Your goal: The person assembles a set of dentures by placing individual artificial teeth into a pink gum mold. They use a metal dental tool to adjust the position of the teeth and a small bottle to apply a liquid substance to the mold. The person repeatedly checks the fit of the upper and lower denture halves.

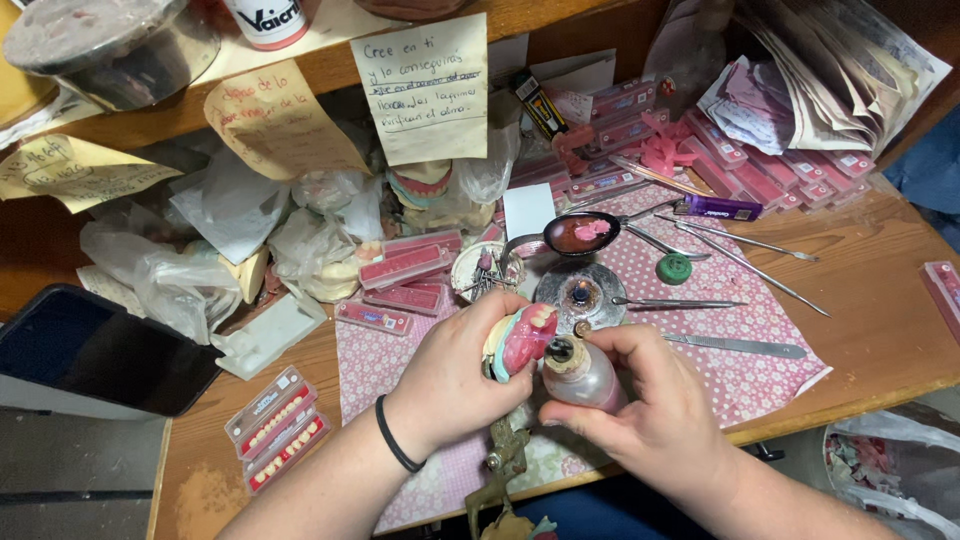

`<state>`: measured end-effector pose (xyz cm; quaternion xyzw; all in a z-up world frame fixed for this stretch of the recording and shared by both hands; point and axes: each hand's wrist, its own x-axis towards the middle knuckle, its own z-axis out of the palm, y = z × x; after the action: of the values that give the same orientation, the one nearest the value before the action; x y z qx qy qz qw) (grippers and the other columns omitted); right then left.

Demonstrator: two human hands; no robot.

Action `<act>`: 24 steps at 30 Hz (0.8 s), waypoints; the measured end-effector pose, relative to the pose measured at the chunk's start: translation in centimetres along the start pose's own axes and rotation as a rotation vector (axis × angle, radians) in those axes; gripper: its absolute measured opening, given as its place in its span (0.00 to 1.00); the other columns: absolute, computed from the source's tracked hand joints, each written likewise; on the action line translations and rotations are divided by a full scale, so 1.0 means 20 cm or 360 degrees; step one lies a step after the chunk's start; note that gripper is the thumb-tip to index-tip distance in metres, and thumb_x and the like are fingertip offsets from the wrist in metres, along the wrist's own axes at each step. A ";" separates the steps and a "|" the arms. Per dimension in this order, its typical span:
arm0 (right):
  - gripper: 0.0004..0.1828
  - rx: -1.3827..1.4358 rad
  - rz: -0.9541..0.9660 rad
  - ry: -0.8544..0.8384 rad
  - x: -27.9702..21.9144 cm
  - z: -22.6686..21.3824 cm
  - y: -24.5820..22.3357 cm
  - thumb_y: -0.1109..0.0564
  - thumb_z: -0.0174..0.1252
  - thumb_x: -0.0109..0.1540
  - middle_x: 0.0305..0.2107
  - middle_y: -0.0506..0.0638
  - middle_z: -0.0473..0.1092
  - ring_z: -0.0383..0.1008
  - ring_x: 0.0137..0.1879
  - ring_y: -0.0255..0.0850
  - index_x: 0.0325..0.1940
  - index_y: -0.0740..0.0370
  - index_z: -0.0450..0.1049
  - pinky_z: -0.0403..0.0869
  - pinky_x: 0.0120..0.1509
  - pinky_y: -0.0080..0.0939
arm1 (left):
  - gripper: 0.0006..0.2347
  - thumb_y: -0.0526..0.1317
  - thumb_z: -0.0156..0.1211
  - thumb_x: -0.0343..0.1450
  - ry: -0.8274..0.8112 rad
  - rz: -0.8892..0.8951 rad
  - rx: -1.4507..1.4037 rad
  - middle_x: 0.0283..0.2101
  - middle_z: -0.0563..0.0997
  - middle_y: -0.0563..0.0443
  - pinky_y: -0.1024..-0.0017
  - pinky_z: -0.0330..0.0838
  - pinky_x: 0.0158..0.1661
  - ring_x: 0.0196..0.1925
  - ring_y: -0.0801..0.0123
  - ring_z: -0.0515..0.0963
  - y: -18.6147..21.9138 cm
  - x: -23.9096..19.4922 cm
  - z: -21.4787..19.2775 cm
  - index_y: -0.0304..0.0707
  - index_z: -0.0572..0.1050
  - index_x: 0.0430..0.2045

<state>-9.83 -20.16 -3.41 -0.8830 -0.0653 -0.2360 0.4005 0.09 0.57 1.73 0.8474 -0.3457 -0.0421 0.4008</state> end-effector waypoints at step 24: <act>0.32 0.0496 0.0727 0.0747 0.01 -0.71 0.75 0.58 0.64 0.61 0.55 0.51 0.72 0.74 0.58 0.34 0.68 0.63 0.63 0.72 0.68 0.34 | 0.24 0.48 0.73 0.58 -0.0073 -0.0557 0.0217 0.44 0.91 0.66 0.75 0.75 0.49 0.44 0.74 0.89 -0.14 0.00 0.05 0.59 0.78 0.50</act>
<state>-10.26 -40.81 -5.40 -0.7248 0.1923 -0.3239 0.5769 1.21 1.22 -0.82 0.9186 -0.2041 -0.1068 0.3210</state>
